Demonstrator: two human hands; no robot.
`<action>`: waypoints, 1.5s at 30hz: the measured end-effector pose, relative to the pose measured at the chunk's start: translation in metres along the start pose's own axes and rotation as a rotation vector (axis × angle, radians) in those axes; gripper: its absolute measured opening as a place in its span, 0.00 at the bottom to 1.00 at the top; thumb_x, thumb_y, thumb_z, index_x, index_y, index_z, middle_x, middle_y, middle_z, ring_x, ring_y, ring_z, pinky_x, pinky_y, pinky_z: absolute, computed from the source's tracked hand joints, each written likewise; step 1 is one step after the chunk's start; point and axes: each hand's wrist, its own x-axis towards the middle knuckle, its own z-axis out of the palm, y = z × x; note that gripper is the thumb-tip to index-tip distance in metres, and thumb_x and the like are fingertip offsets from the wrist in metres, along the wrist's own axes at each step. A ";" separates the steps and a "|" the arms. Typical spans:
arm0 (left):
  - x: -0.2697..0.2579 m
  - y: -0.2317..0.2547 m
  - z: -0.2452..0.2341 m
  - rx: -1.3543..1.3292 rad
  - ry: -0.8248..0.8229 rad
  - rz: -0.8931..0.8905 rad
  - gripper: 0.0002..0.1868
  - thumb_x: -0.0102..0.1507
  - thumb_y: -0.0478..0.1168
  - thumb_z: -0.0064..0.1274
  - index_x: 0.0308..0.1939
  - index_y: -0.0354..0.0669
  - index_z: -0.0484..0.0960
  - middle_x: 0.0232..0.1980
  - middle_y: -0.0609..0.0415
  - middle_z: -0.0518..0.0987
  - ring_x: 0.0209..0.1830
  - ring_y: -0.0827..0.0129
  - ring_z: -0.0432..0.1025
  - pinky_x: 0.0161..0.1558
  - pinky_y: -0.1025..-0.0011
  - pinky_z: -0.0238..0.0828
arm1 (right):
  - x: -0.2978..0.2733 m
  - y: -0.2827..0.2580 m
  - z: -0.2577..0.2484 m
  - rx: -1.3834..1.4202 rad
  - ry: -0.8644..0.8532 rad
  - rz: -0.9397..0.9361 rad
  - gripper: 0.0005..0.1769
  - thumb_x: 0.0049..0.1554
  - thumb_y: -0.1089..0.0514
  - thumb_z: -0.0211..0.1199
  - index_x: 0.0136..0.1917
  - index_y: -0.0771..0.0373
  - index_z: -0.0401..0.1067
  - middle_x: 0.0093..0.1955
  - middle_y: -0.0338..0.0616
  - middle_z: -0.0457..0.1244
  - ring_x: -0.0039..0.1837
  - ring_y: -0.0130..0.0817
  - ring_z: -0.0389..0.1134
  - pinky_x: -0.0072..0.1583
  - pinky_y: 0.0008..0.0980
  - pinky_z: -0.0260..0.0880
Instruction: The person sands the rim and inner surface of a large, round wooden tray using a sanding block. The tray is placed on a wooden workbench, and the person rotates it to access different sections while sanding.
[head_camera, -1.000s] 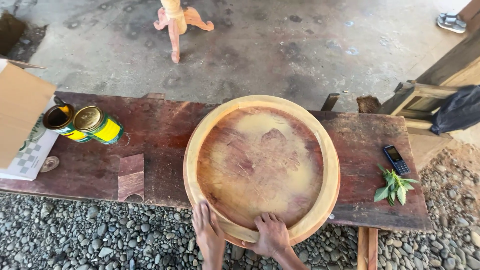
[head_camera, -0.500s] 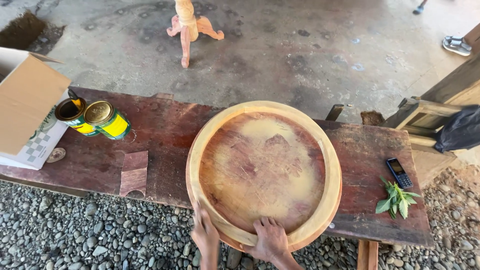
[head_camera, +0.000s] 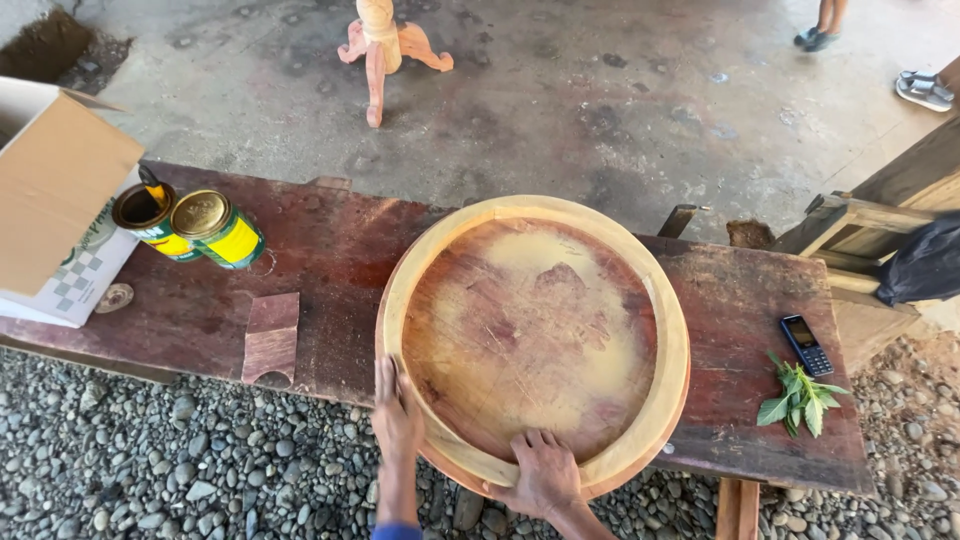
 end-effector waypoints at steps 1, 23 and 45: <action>-0.023 -0.012 0.006 0.001 0.002 0.006 0.30 0.72 0.50 0.34 0.74 0.37 0.65 0.76 0.34 0.63 0.71 0.41 0.63 0.61 0.50 0.72 | 0.002 0.001 0.005 0.003 0.006 -0.001 0.41 0.42 0.30 0.76 0.53 0.64 0.71 0.55 0.52 0.61 0.63 0.51 0.62 0.63 0.50 0.65; -0.054 -0.057 0.029 0.179 0.003 0.177 0.27 0.72 0.48 0.38 0.73 0.40 0.66 0.78 0.40 0.61 0.80 0.45 0.52 0.76 0.46 0.48 | 0.002 0.000 0.003 0.000 -0.013 -0.017 0.42 0.41 0.29 0.75 0.55 0.62 0.71 0.58 0.50 0.62 0.64 0.49 0.63 0.65 0.49 0.64; 0.040 -0.077 0.031 0.112 -0.147 0.021 0.29 0.71 0.48 0.42 0.76 0.44 0.65 0.73 0.41 0.70 0.58 0.34 0.70 0.58 0.44 0.66 | 0.003 0.003 0.012 0.016 0.132 -0.078 0.38 0.37 0.34 0.80 0.49 0.61 0.71 0.52 0.49 0.63 0.57 0.51 0.65 0.60 0.50 0.66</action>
